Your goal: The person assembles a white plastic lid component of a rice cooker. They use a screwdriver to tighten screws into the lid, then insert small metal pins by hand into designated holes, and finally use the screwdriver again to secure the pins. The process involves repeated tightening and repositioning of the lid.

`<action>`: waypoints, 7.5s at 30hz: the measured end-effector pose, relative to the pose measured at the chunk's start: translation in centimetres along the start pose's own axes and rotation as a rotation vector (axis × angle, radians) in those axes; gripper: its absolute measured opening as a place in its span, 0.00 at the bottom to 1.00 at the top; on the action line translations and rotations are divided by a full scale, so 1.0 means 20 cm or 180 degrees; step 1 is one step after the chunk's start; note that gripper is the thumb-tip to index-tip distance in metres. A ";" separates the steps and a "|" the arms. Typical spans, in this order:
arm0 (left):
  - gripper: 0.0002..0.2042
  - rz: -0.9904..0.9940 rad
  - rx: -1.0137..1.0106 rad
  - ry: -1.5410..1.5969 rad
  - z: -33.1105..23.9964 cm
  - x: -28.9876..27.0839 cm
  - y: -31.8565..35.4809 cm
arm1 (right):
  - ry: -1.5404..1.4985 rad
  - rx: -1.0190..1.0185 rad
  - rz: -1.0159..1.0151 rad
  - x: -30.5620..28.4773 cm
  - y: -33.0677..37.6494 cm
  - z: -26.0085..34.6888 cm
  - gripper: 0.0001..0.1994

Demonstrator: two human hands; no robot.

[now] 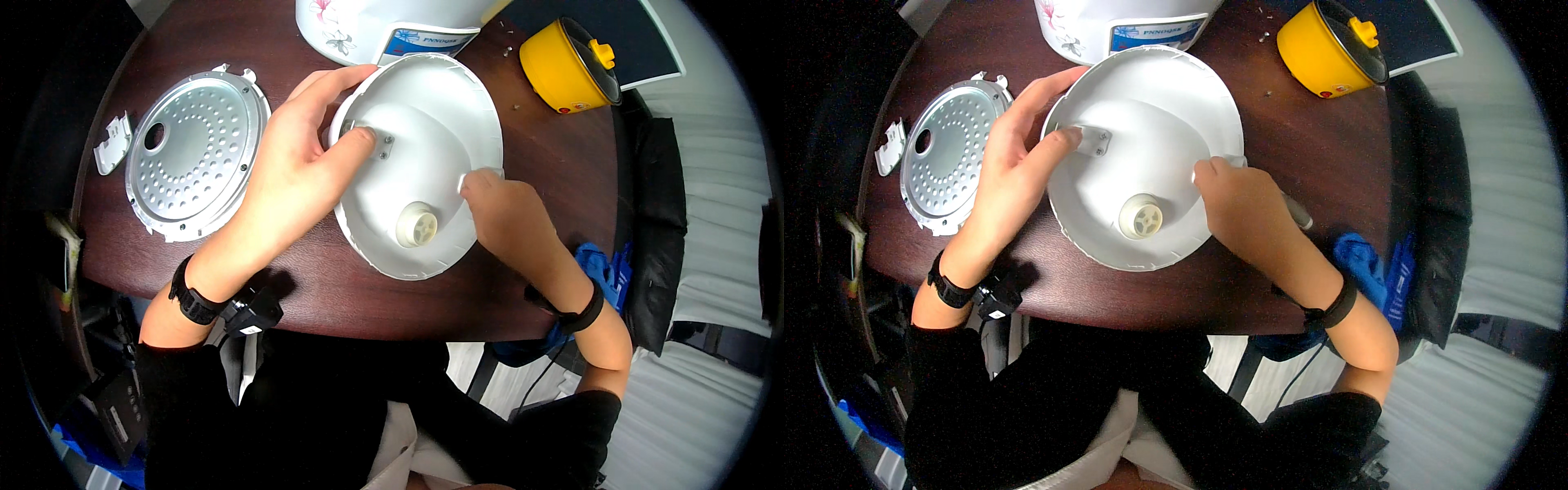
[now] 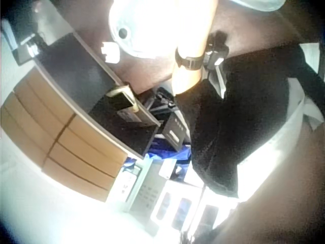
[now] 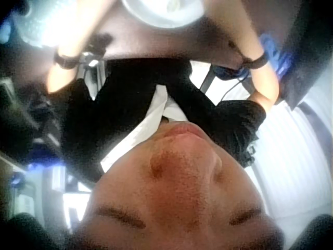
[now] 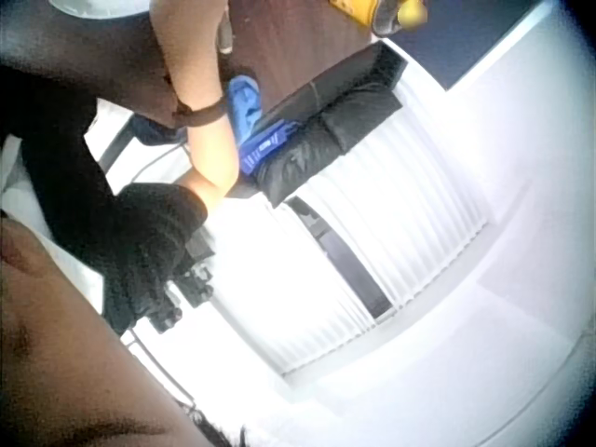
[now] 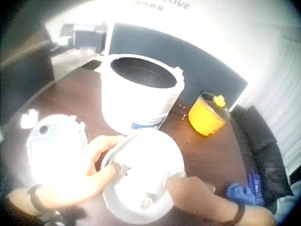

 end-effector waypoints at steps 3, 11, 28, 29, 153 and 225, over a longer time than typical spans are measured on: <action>0.23 0.0059 0.0228 -0.0249 -0.03 0.01 0.00 | -0.0727 0.0436 -0.0340 0.02 0.01 -0.04 0.06; 0.28 0.0302 0.0378 -0.0622 -0.07 0.03 -0.02 | -0.4414 0.2536 0.1033 0.18 0.06 -0.17 0.14; 0.27 0.0167 -0.0461 -0.0033 0.02 0.04 -0.03 | -0.0374 0.1344 0.0187 0.00 0.41 -0.45 0.17; 0.27 0.0203 -0.0552 0.0005 0.02 0.04 -0.04 | -0.0527 0.1406 0.0179 0.01 0.42 -0.47 0.16; 0.19 0.1046 0.0416 0.0877 0.06 0.05 0.01 | -0.1156 0.0142 -0.0486 -0.51 0.17 -0.01 0.15; 0.14 0.0842 0.0232 0.0855 -0.03 0.05 0.04 | 0.0870 -0.0291 -0.0885 -0.79 0.28 0.35 0.16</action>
Point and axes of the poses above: each hand's wrist, its own y-axis away from the middle knuckle, its own x-axis out of the palm, z = x × y, the point moved 7 cm from there along -y, towards the middle knuckle, and after that the axes turned 7 degrees about z, right-handed, at the moved point
